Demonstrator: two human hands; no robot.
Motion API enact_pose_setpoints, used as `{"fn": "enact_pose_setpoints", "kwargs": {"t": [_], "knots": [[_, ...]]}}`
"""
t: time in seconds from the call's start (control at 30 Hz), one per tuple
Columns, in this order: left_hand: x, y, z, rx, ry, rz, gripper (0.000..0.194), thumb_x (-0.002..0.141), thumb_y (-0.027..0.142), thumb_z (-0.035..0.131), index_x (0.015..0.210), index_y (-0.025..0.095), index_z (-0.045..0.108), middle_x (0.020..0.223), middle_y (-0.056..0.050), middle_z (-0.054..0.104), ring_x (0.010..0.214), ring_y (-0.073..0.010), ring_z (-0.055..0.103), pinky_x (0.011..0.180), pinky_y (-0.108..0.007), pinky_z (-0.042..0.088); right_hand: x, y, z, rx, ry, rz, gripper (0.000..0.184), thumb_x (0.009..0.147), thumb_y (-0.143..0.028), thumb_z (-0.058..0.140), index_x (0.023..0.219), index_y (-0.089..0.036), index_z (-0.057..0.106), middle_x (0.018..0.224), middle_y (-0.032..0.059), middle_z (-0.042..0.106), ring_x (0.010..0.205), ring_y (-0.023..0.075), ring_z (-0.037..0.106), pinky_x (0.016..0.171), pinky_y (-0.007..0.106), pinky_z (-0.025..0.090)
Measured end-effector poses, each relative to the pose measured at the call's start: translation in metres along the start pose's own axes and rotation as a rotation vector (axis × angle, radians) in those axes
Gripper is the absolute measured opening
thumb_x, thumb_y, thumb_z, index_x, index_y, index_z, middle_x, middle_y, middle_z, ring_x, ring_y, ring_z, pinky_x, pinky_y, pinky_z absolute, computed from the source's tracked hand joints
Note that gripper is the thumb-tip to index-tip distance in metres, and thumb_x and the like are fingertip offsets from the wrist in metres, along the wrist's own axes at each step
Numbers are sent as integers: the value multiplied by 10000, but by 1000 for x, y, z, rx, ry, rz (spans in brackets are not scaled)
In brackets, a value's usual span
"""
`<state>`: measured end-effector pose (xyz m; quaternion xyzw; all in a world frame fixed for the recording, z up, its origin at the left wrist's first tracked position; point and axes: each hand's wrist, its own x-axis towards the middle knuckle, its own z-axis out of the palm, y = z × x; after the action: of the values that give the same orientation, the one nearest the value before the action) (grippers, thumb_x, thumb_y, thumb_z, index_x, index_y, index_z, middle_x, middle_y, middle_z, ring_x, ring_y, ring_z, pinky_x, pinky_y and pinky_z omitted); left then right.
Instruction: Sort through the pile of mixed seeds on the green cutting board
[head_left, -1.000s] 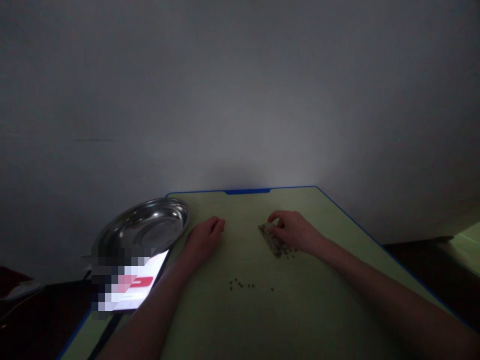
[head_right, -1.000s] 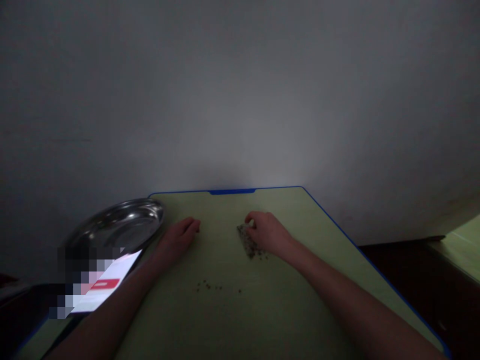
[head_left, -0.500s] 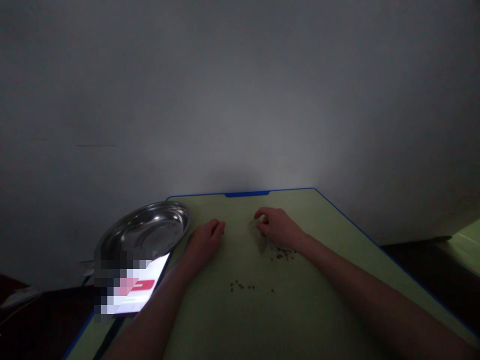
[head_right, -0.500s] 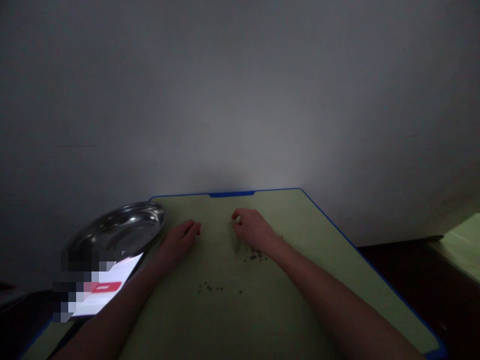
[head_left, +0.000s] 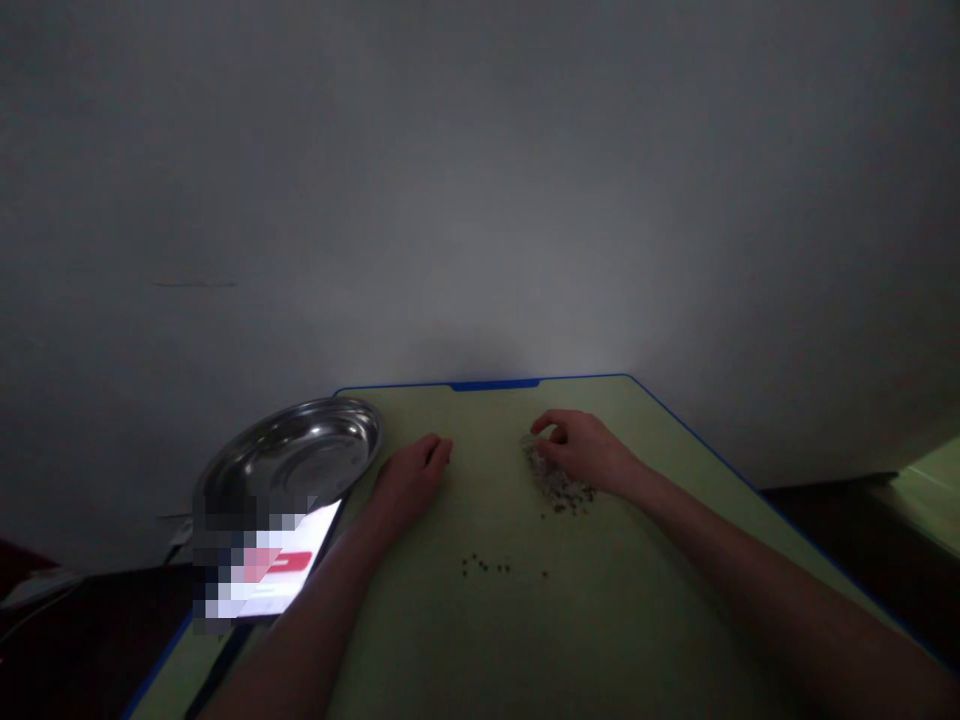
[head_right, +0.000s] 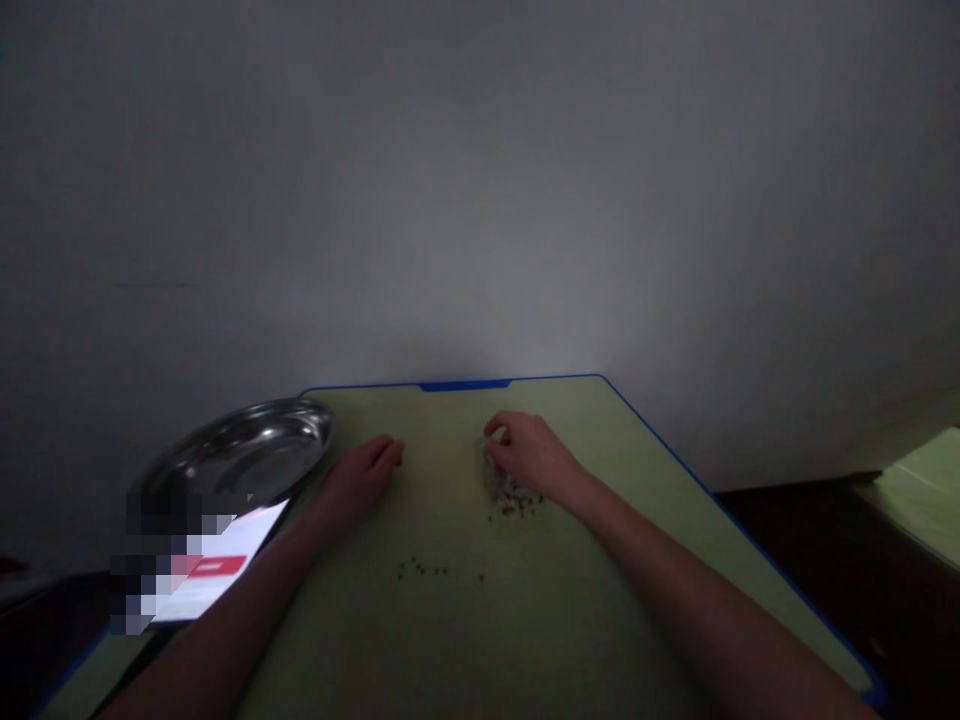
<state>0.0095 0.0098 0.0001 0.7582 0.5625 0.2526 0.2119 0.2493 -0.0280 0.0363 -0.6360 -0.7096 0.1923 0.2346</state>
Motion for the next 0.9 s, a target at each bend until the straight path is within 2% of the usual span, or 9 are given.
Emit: {"fn": "enact_pose_setpoints", "kwargs": {"t": [0.13,0.23,0.43,0.53,0.9], "knots": [[2,-4,1,-8,3,8,327,893,431,341,707,211,496,688,-9,570,677,-185,549,612,-283,343,-13,-10,10,16,-32,-42,208,807,-165,576,986,-168,680,726,34,728,551,119,623,544,221,449],[3,-6,2,-10,-3,10,329,896,434,338,722,210,504,709,-15,584,695,-189,561,630,-288,357,-17,-8,14,1,-27,-43,203,801,-149,576,972,-167,683,745,42,729,563,124,624,538,223,438],[2,-5,1,-3,-4,-2,321,897,425,342,710,215,497,692,-4,578,684,-181,559,624,-282,353,-15,13,7,-40,0,-14,190,824,-178,559,971,-163,679,671,33,712,529,124,602,506,223,409],[1,-4,1,-10,-3,3,312,894,424,343,707,219,484,688,1,570,671,-176,550,606,-278,340,-15,19,5,-58,14,-8,179,816,-189,582,963,-169,680,695,37,717,572,135,621,528,227,419],[2,-3,1,17,1,14,325,898,426,323,693,220,469,686,-7,571,672,-179,541,620,-282,347,-19,13,1,-83,17,-8,197,816,-179,574,979,-163,684,676,35,717,537,134,615,518,234,426]]}}
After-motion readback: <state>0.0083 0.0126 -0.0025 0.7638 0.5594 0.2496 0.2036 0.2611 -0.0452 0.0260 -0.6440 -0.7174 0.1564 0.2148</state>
